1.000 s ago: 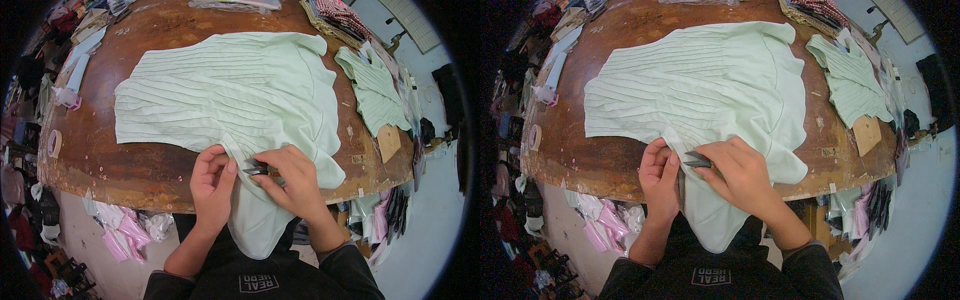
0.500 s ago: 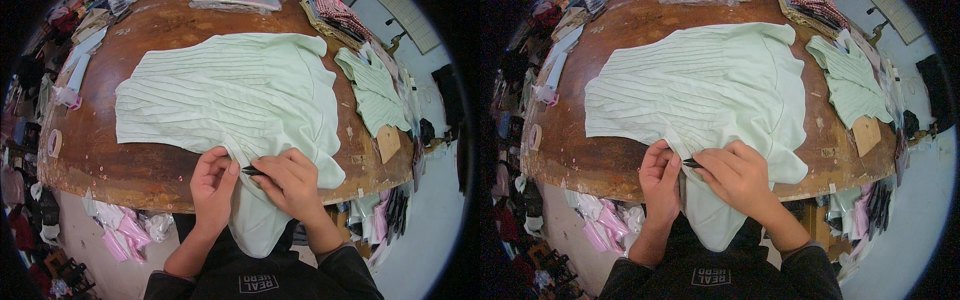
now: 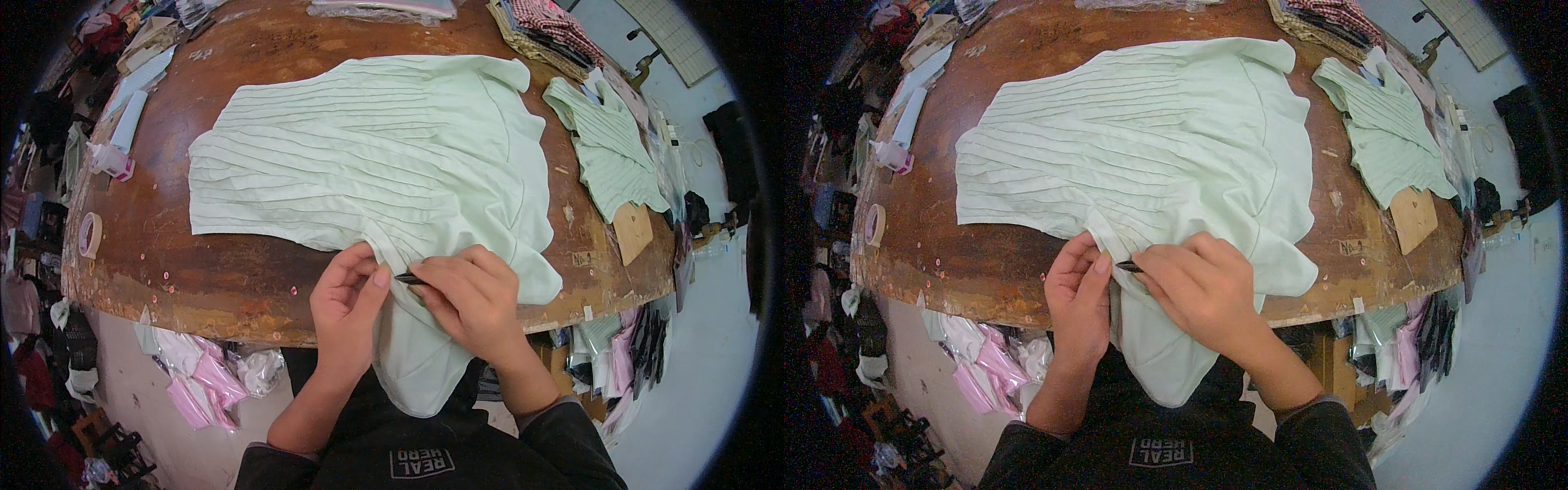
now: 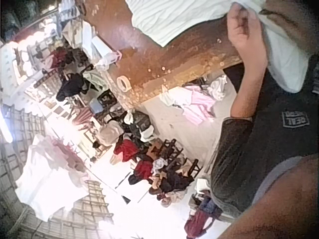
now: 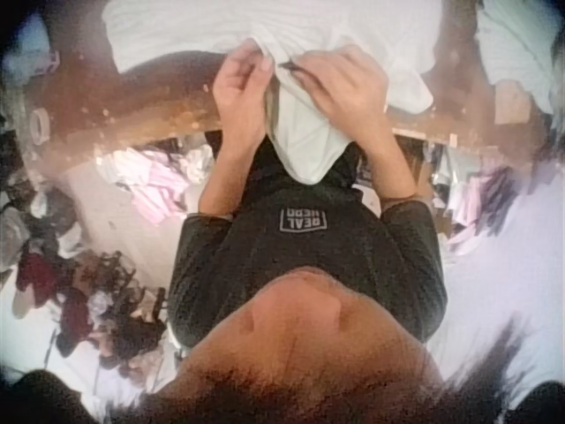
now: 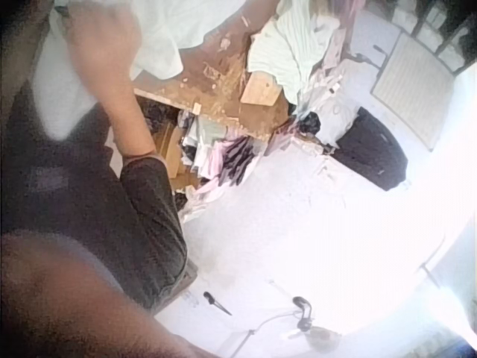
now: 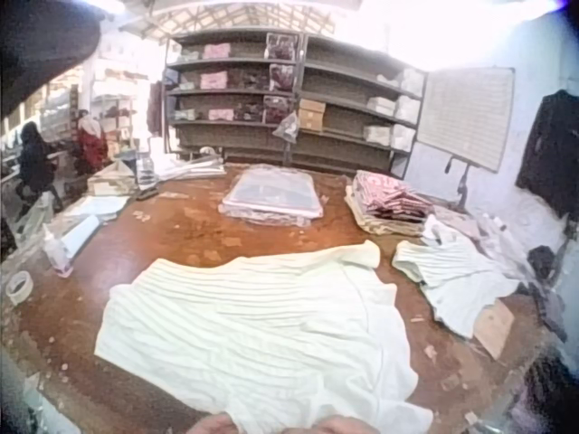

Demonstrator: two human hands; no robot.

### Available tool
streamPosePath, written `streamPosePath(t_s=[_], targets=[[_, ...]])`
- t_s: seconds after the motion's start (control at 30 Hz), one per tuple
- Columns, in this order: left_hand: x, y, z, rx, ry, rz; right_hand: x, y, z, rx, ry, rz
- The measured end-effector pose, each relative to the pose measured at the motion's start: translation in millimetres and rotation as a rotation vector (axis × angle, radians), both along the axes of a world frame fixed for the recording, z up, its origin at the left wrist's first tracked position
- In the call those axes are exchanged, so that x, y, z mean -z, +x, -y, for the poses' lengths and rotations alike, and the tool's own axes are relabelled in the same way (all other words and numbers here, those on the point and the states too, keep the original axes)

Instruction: The person uses small scissors to trim loose threads and excess fabric from the edges of a light green pleated garment laid on a wooden worktable. The garment is repositioned once during the process to access different areas.

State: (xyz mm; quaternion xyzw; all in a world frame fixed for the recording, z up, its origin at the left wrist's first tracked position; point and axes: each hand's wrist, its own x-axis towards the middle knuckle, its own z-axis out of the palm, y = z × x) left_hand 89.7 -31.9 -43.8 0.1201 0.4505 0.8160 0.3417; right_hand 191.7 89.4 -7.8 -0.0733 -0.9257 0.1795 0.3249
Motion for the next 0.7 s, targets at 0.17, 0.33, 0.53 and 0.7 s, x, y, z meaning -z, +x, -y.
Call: streamPosePath(t_s=[0.17,0.33,0.53,0.7], targets=[[0,-7,-2,0.056,-0.034,0.107,-15,19,21,-0.002,-0.647,-0.006],[-2,-7,0,0.060,-0.050,0.101,-32,23,43,-0.070,-1.620,0.177],[-3,-5,3,0.056,-0.022,0.067,-18,18,36,-0.019,-1.624,0.205],[-7,-5,4,0.064,0.016,0.078,-15,17,33,-0.043,-1.656,0.183]])
